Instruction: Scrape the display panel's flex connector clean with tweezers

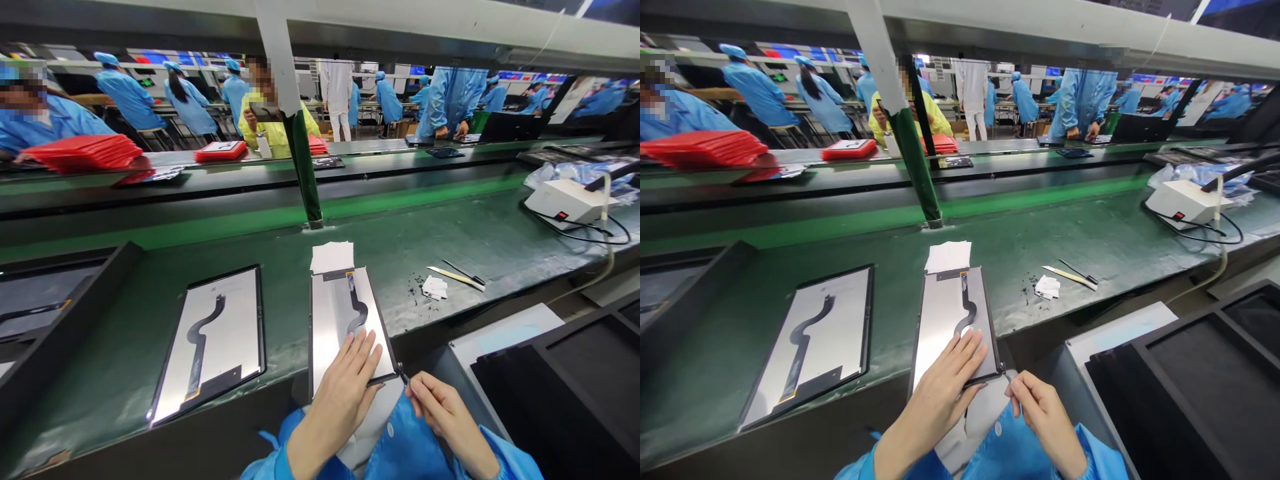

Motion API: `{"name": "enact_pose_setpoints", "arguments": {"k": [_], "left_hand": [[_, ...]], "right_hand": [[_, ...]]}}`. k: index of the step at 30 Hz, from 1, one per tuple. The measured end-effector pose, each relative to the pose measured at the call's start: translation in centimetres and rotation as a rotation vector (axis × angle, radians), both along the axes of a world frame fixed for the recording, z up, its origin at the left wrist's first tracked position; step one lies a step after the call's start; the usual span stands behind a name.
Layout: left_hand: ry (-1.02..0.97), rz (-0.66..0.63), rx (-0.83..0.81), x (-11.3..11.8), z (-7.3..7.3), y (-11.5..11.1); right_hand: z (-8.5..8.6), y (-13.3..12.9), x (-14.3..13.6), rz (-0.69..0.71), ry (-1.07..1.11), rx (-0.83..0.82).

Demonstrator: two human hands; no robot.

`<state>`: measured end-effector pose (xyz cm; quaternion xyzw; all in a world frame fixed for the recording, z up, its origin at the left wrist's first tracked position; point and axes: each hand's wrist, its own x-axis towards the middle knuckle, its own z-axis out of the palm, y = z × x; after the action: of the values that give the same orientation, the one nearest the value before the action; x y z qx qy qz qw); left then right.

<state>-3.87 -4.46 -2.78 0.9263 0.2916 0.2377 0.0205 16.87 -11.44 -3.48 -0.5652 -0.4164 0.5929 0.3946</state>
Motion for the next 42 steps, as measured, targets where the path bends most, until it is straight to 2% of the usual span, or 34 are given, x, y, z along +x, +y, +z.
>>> {"name": "enact_pose_setpoints", "arguments": {"k": [5, 15, 27, 36, 42], "left_hand": [[-0.014, 0.008, 0.007, 0.0, -0.5, 0.1], [-0.025, -0.001, -0.016, -0.1, -0.6, 0.1], [-0.033, -0.003, -0.038, -0.1, -0.4, 0.0], [-0.020, -0.008, -0.032, -0.2, -0.6, 0.1], [-0.034, -0.005, -0.026, -0.2, -0.5, 0.1]], "right_hand": [[0.5, -0.2, -0.4, -0.073, 0.023, -0.041], [1.0, -0.1, -0.9, -0.145, 0.158, -0.164], [0.8, -0.2, -0.7, -0.150, 0.178, -0.178], [1.4, 0.0, -0.7, -0.138, 0.169, -0.179], [0.5, -0.3, -0.6, -0.142, 0.175, -0.169]]}}
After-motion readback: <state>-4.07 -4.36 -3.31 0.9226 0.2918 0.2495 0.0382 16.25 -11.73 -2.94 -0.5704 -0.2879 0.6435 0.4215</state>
